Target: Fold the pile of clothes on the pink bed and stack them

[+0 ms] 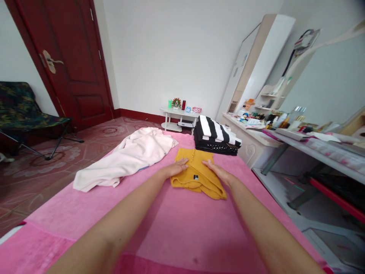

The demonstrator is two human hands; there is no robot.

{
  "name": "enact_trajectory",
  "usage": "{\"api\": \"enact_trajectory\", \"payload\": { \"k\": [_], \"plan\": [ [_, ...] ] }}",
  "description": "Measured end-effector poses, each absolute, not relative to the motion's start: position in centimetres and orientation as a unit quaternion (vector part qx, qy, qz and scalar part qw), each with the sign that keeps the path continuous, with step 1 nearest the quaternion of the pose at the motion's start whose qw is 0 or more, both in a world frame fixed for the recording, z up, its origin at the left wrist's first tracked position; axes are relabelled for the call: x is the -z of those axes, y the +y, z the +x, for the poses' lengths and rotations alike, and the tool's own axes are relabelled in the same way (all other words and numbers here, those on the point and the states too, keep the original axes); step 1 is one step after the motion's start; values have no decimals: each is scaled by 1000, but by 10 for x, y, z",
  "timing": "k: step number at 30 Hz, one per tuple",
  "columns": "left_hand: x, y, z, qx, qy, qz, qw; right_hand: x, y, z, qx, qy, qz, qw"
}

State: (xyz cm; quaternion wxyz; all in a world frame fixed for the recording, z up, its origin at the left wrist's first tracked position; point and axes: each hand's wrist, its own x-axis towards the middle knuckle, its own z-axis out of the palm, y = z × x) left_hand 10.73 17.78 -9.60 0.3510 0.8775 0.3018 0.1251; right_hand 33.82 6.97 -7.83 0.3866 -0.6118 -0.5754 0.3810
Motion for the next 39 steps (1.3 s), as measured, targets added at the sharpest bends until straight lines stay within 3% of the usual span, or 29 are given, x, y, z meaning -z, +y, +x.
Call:
{"api": "enact_trajectory", "payload": {
  "k": [3, 7, 9, 13, 17, 24, 33, 36, 39],
  "plan": [
    [93, 155, 80, -156, 303, 855, 389, 87, 32, 350, -455, -521, -557, 460],
    [97, 127, 58, -248, 285, 793, 478, 106, -2, 353, -398, -430, -541, 603],
    [102, 116, 53, -323, 278, 762, 488, 111, -11, 347, -358, -425, -544, 629],
    [108, 99, 47, -402, 363, 783, 306, 108, -24, 327, -181, -554, -599, 549],
    [103, 87, 44, -322, 430, 833, 134, 98, -32, 321, -122, -652, -596, 452],
    [100, 88, 48, -322, 395, 852, 121, 101, -35, 350, -285, -605, -577, 469],
    [98, 99, 47, -476, 362, 793, 118, 89, -24, 312, 10, -565, -618, 546],
    [97, 108, 39, -511, 359, 774, 103, 86, -26, 298, 11, -596, -619, 512],
    [98, 115, 33, -497, 364, 784, 79, 89, -28, 295, -3, -639, -646, 418]
  ]
}}
